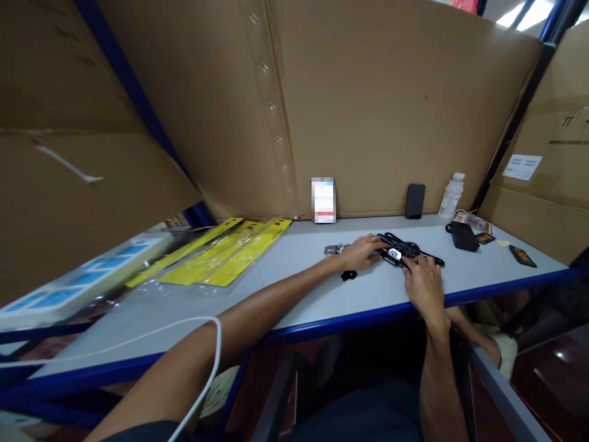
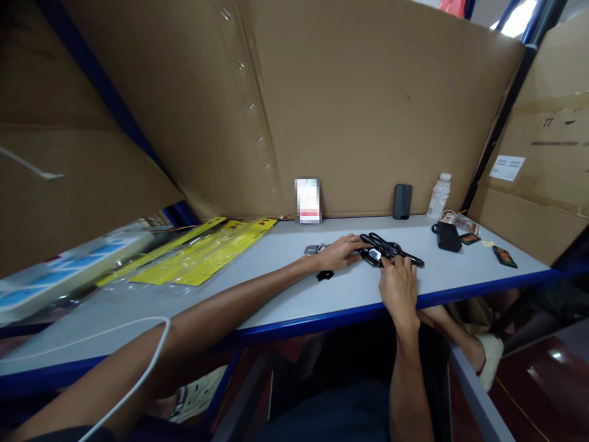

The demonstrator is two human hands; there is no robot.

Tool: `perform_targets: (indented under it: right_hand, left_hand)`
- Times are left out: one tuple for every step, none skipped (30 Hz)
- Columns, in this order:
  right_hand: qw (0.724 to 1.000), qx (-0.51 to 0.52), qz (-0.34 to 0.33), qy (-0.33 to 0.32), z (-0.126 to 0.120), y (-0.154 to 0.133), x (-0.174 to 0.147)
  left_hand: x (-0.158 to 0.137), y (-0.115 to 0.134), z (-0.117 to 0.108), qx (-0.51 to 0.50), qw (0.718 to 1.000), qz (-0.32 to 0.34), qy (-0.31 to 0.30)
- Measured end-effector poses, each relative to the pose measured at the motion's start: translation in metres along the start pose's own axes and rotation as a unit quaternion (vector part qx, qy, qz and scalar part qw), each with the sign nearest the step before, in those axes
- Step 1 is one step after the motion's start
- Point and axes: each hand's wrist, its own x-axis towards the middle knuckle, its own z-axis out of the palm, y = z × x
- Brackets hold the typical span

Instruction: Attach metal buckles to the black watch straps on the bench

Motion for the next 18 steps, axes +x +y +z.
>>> perform_targets:
  right_hand:
    - [1.0, -0.003, 0.001, 0.0, 0.0, 0.0, 0.0]
    - [1.0, -0.006, 0.003, 0.0, 0.0, 0.0, 0.0]
    - [1.0, -0.01, 0.006, 0.0, 0.0, -0.001, 0.0]
    - [1.0, -0.012, 0.009, 0.001, 0.0, -0.001, 0.0]
    - [1.0, -0.013, 0.012, 0.002, 0.001, -0.001, 0.0]
    - [1.0, -0.013, 0.014, 0.003, 0.001, -0.001, 0.0]
    - [1.0, -0.012, 0.017, 0.004, 0.001, -0.001, 0.0]
    - [1.0, -0.011, 0.019, 0.005, 0.001, -0.001, 0.0]
    - [1.0, -0.009, 0.021, 0.006, 0.002, -0.001, 0.0]
    - [1.0, -0.006, 0.024, 0.007, 0.002, -0.001, 0.0]
    - [1.0, -0.002, 0.026, 0.008, 0.003, 0.0, 0.0]
    - [1.0, 0.002, 0.029, 0.01, 0.003, 0.0, 0.0]
    - [0.999, 0.006, 0.031, 0.012, 0.004, 0.0, 0.0]
    - [0.999, 0.01, 0.033, 0.015, 0.005, 0.001, 0.0]
    - [0.999, 0.014, 0.034, 0.017, 0.005, 0.001, 0.001]
    - [0.999, 0.019, 0.035, 0.02, 0.006, 0.001, 0.001]
    - [0.999, 0.023, 0.035, 0.022, 0.006, 0.001, 0.001]
    - [0.999, 0.028, 0.034, 0.023, 0.006, 0.001, 0.001]
  left_hand:
    - [0.001, -0.001, 0.001, -0.006, 1.0, 0.002, 0.001]
    - [0.001, -0.002, 0.002, -0.009, 1.0, 0.003, 0.001]
    - [0.002, -0.003, 0.002, -0.009, 1.0, 0.004, 0.001]
    - [0.003, -0.003, 0.003, -0.007, 1.0, 0.004, 0.002]
    - [0.003, -0.002, 0.003, -0.004, 1.0, 0.003, 0.004]
    - [0.004, -0.002, 0.003, -0.001, 1.0, 0.002, 0.006]
    - [0.004, 0.0, 0.003, 0.001, 1.0, 0.0, 0.008]
    - [0.004, 0.001, 0.002, 0.001, 1.0, -0.002, 0.009]
    - [0.004, 0.002, 0.002, 0.0, 1.0, -0.004, 0.01]
    - [0.004, 0.003, 0.002, -0.003, 1.0, -0.005, 0.01]
    - [0.004, 0.004, 0.002, -0.004, 1.0, -0.006, 0.012]
    - [0.003, 0.005, 0.002, -0.004, 1.0, -0.006, 0.013]
    - [0.003, 0.006, 0.002, -0.002, 1.0, -0.008, 0.015]
    - [0.003, 0.007, 0.003, 0.002, 1.0, -0.009, 0.017]
    - [0.002, 0.008, 0.003, 0.008, 1.0, -0.011, 0.019]
    - [0.002, 0.009, 0.003, 0.014, 1.0, -0.014, 0.02]
    - [0.003, 0.01, 0.003, 0.021, 0.999, -0.018, 0.019]
    - [0.003, 0.011, 0.002, 0.029, 0.999, -0.022, 0.017]
